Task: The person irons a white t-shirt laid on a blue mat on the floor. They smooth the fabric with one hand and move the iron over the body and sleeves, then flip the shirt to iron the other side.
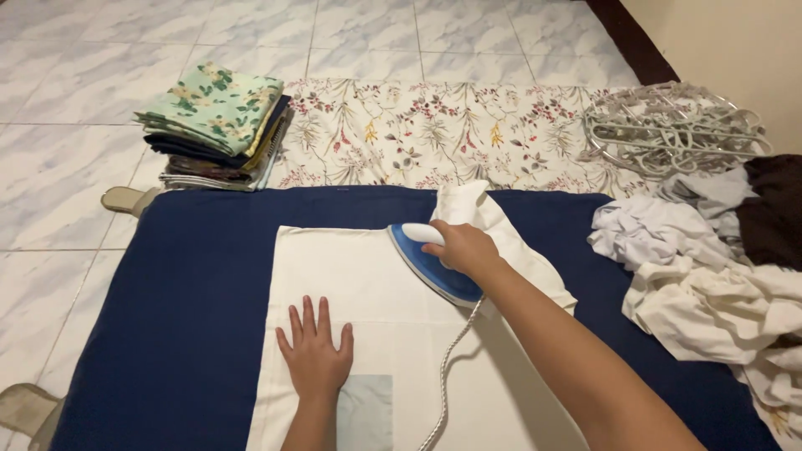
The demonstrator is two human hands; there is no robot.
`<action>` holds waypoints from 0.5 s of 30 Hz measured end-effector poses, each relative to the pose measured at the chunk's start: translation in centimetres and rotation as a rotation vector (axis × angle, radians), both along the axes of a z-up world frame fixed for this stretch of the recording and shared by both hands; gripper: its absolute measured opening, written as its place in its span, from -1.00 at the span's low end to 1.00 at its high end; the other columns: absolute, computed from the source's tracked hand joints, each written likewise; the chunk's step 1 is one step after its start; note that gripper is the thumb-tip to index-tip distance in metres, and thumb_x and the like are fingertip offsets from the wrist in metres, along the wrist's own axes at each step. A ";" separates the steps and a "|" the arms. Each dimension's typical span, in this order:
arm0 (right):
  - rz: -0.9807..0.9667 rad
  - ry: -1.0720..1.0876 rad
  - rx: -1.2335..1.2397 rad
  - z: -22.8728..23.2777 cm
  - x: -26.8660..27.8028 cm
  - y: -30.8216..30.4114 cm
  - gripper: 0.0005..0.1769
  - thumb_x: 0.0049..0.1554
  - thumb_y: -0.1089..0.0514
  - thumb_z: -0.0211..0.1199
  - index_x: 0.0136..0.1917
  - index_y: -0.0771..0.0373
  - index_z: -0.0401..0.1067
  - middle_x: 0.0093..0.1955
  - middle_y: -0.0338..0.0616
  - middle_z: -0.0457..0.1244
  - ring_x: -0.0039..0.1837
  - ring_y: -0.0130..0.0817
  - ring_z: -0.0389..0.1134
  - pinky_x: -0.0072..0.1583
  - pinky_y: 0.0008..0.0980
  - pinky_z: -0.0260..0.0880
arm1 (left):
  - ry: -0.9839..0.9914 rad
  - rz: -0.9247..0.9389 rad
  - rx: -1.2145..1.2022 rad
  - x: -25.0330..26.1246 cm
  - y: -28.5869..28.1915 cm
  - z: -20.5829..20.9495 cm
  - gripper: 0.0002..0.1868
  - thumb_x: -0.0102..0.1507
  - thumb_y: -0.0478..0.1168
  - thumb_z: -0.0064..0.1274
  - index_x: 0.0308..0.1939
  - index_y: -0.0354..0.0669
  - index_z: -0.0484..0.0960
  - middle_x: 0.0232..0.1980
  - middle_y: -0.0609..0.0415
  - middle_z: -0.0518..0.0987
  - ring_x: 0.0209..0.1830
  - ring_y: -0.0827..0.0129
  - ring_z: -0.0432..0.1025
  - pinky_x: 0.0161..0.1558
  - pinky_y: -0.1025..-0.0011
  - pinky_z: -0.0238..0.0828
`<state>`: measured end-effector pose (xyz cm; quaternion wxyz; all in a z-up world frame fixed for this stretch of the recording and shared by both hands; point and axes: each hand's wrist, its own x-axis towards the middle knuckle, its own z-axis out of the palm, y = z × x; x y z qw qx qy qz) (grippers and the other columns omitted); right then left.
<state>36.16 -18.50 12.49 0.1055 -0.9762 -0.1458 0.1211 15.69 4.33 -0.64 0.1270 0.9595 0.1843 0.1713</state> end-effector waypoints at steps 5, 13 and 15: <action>0.190 0.032 0.094 0.6 -0.4 -0.8 -0.29 0.03 -0.35 0.33 0.40 -0.16 0.37 -0.06 0.06 0.43 0.01 0.02 0.48 0.06 -0.07 0.45 | -0.017 -0.002 -0.007 -0.1 0.0 0.0 -0.28 0.26 0.19 -0.10 0.46 0.06 0.35 0.58 -0.04 0.20 0.60 -0.01 -0.02 0.50 -0.15 -0.31; 0.144 -0.014 -0.008 -0.2 1.4 3.0 -0.30 0.06 -0.35 0.30 0.41 -0.15 0.35 -0.03 0.03 0.42 0.04 0.03 0.46 0.06 -0.03 0.44 | -0.017 -0.003 -0.019 0.1 0.1 0.5 -0.28 0.25 0.20 -0.10 0.45 0.06 0.34 0.57 -0.03 0.20 0.60 0.00 -0.02 0.49 -0.16 -0.31; 0.128 -0.040 0.012 -0.5 2.0 3.8 -0.30 0.07 -0.36 0.29 0.40 -0.12 0.36 -0.04 0.03 0.42 0.04 0.03 0.46 0.06 -0.04 0.43 | 0.009 -0.006 -0.022 0.0 0.3 0.7 -0.28 0.26 0.20 -0.10 0.45 0.05 0.33 0.57 -0.03 0.18 0.60 -0.01 -0.03 0.49 -0.16 -0.32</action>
